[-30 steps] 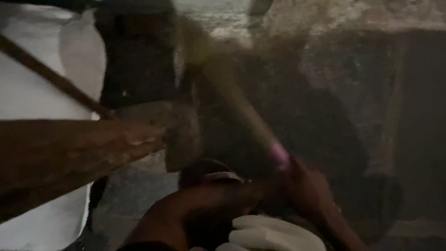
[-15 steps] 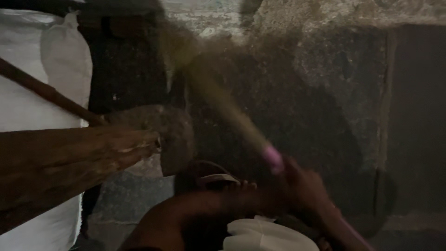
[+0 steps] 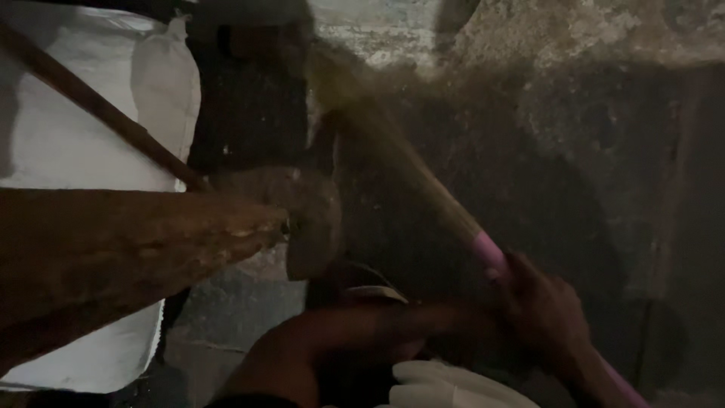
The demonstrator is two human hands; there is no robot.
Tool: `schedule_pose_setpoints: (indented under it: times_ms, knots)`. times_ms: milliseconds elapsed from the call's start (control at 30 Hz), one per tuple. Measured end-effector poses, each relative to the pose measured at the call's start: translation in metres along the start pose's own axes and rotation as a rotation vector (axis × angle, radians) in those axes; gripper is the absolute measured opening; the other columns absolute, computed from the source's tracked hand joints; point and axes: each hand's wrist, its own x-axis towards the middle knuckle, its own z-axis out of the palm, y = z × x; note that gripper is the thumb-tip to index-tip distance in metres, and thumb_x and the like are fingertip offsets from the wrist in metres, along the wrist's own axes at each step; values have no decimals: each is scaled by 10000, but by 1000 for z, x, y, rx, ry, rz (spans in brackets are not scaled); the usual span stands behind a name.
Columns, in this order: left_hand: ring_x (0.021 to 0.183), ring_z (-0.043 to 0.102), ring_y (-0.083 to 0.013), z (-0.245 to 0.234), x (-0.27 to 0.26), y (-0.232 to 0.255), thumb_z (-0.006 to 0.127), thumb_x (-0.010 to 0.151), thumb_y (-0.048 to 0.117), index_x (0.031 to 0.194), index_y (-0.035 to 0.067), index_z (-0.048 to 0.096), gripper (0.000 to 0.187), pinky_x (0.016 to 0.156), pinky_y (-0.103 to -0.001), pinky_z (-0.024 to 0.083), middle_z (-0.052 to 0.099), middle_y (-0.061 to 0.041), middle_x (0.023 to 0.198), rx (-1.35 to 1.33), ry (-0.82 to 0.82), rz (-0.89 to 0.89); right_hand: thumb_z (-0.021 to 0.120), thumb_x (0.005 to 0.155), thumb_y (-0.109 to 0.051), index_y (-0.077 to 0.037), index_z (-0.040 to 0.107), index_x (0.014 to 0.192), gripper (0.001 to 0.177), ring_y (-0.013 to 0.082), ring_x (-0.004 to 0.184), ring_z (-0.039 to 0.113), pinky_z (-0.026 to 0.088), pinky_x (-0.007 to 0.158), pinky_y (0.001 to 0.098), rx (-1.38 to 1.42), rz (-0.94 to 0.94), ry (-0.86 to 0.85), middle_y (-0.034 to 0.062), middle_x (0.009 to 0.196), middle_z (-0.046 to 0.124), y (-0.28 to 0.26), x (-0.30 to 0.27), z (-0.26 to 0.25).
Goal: The person sweeps the stone floor using a broom and collects debris into a dustpan.
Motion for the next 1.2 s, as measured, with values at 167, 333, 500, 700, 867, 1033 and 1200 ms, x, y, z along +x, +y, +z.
schedule_pose_setpoints:
  times_ms: [167,333,500,700,867,1033,1200]
  knots:
    - [877,703,-256,-45,-43,41,650,903,533,1011,85,759,473,733,-414,576,728,-124,963,344,-133,-66,506,979,-467,-217,612,1353,463,274,851,749,638,767,442,-77,-109,22,88,1017,756,18,26,-9]
    - [771,716,-261,-182,-159,44,625,976,253,932,101,739,195,703,-415,583,711,-97,850,912,736,-413,536,963,-482,-191,615,1383,517,329,837,752,592,764,476,16,-217,195,147,961,784,35,35,-11]
    - [795,708,-311,-326,-265,17,620,970,188,1066,23,712,212,689,-475,590,723,-185,917,564,1387,-1160,517,1004,-494,-181,587,1417,523,311,792,786,615,742,462,-21,-175,64,155,932,793,35,54,-31]
    - [1063,609,-388,-368,-335,-97,665,902,306,1214,82,673,385,878,-556,493,651,-205,1194,986,1606,-952,526,966,-511,-229,573,1441,553,306,822,769,616,764,464,-23,-221,80,136,991,794,60,68,-28]
    - [1208,560,-418,-387,-392,-143,572,1055,447,1319,77,638,460,1031,-561,444,605,-232,1331,894,1620,-756,531,949,-536,-263,547,1448,569,281,851,774,622,780,452,-24,-260,-48,112,1011,787,62,82,-10]
    - [1115,579,-395,-388,-410,-125,515,1084,420,1287,84,654,416,989,-563,453,616,-229,1260,952,1341,-985,485,978,-538,-292,507,1478,558,257,816,743,624,740,419,-134,-271,-142,86,999,791,25,80,-22]
    - [987,597,-365,-371,-430,-46,633,984,340,1191,77,689,339,878,-538,475,643,-210,1142,1191,1043,-1176,488,1006,-500,-261,528,1457,512,234,709,725,575,657,394,-270,-584,-32,92,925,779,-28,77,-48]
